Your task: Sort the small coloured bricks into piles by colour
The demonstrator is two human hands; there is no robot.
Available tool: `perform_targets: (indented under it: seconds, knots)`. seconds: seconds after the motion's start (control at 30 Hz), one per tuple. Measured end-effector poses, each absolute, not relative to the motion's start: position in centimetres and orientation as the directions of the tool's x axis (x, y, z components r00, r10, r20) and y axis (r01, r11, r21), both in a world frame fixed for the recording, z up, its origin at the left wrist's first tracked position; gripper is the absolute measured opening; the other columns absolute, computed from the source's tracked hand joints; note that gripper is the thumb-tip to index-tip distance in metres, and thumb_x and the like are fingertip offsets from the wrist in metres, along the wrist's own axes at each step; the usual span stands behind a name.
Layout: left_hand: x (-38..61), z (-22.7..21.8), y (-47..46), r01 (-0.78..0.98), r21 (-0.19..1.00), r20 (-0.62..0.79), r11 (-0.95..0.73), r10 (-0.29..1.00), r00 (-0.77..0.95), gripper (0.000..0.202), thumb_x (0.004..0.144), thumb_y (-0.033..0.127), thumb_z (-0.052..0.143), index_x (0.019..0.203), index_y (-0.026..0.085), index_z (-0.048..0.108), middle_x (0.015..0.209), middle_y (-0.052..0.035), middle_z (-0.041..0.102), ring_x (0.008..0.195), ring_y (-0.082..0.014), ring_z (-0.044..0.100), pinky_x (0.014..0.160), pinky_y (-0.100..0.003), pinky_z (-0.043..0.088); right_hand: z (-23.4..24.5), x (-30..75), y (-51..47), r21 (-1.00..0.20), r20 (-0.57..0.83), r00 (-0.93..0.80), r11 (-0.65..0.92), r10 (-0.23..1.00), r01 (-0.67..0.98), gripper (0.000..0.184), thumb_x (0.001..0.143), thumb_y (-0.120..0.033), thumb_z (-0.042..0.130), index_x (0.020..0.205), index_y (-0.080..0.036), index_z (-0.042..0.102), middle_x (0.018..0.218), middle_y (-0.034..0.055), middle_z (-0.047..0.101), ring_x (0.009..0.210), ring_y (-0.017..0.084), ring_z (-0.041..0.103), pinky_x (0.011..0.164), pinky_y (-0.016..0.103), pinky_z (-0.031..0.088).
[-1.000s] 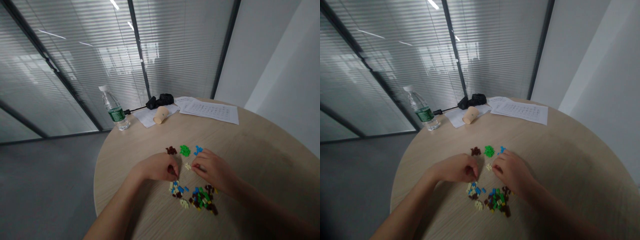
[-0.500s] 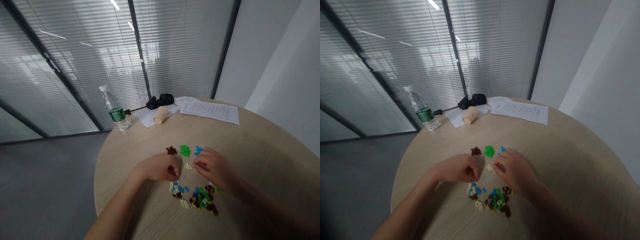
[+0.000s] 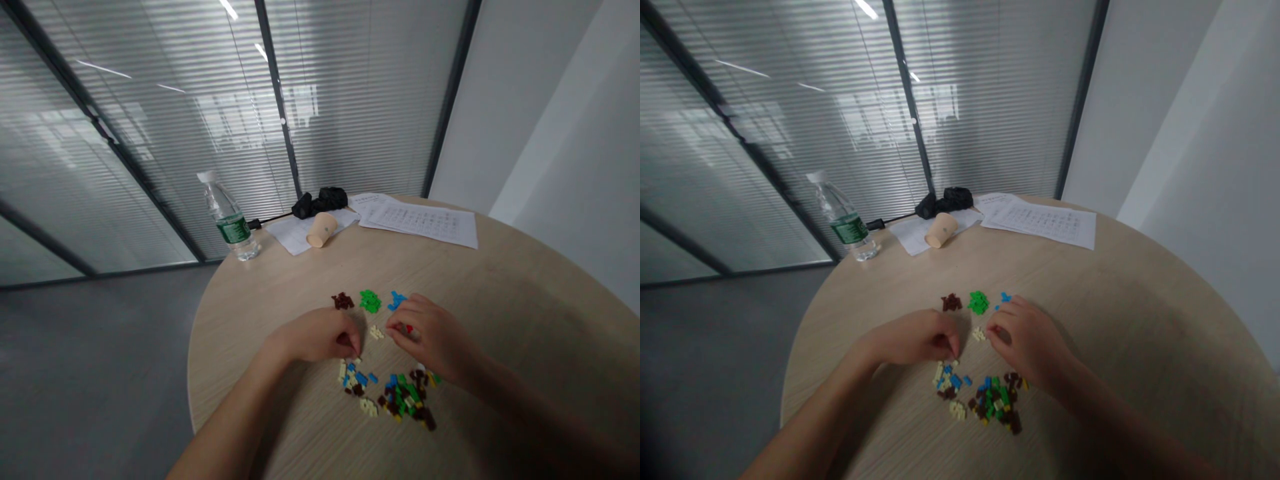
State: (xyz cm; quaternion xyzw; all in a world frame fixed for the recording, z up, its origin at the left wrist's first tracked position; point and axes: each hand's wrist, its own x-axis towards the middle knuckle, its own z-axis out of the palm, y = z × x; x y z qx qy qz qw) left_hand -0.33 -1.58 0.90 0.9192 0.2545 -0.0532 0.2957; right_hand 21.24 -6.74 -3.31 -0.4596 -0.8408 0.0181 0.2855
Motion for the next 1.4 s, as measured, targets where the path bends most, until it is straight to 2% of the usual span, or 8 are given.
perform_targets:
  seconds: [0.13,0.33,0.7,0.9,1.03,1.4]
  knots:
    - [-0.1,1.0,-1.5,0.499,0.501,-0.184,-0.707,0.476,0.860,0.012,0.080,0.012,0.059,0.084,0.019,0.068,0.073,0.0028,0.065,0.064,-0.0087,0.056,0.060,-0.019,0.037,-3.2,21.2,-6.8,-0.296,0.469,-0.404,0.571,0.785,0.765,0.010,0.079,-0.014,0.058,0.071,-0.019,0.062,0.070,0.0034,0.064,0.075,0.020,0.056,0.069,0.031,0.043]
    - [0.9,0.4,-1.7,0.480,0.409,-0.003,-0.776,0.525,0.851,0.010,0.082,0.013,0.055,0.084,0.017,0.064,0.087,-0.0013,0.064,0.083,-0.0138,0.058,0.075,-0.023,0.041,-3.2,21.3,-6.8,-0.306,0.469,-0.394,0.564,0.790,0.767,0.010,0.079,-0.014,0.058,0.072,-0.019,0.062,0.070,0.0031,0.065,0.074,0.019,0.056,0.070,0.031,0.043]
    - [1.4,-0.7,-1.5,0.496,0.321,0.011,-0.807,0.527,0.850,0.008,0.081,0.016,0.055,0.083,0.019,0.063,0.087,-0.0010,0.063,0.083,-0.0153,0.058,0.073,-0.025,0.042,-3.1,21.3,-6.8,-0.306,0.486,-0.400,0.581,0.777,0.754,0.012,0.080,-0.015,0.056,0.071,-0.019,0.061,0.069,0.0034,0.064,0.074,0.020,0.055,0.069,0.031,0.043]
    - [1.7,-1.0,-1.6,0.569,0.265,0.011,-0.778,0.592,0.806,0.007,0.080,0.020,0.055,0.083,0.019,0.061,0.084,-0.0007,0.062,0.082,-0.0163,0.057,0.071,-0.026,0.042,-3.2,21.3,-6.7,-0.293,0.506,-0.403,0.592,0.762,0.751,0.012,0.081,-0.016,0.056,0.071,-0.020,0.061,0.068,0.0036,0.064,0.073,0.019,0.056,0.068,0.030,0.043]
    - [1.6,-0.8,-1.6,0.639,0.251,0.015,-0.727,0.663,0.749,0.007,0.081,0.022,0.054,0.084,0.020,0.061,0.079,0.0002,0.061,0.074,-0.0149,0.056,0.065,-0.025,0.040,-3.1,21.3,-6.8,-0.286,0.500,-0.408,0.590,0.764,0.756,0.012,0.080,-0.015,0.057,0.070,-0.020,0.061,0.068,0.0028,0.063,0.073,0.019,0.056,0.069,0.030,0.043]
    - [0.9,0.2,-1.4,0.699,0.244,-0.007,-0.672,0.720,0.694,0.010,0.081,0.023,0.055,0.088,0.021,0.063,0.080,-0.0003,0.061,0.072,-0.0140,0.055,0.064,-0.024,0.039,-3.2,21.1,-6.8,-0.311,0.464,-0.435,0.602,0.772,0.736,0.011,0.077,-0.011,0.059,0.071,-0.020,0.062,0.071,0.0030,0.065,0.077,0.019,0.057,0.070,0.030,0.043]
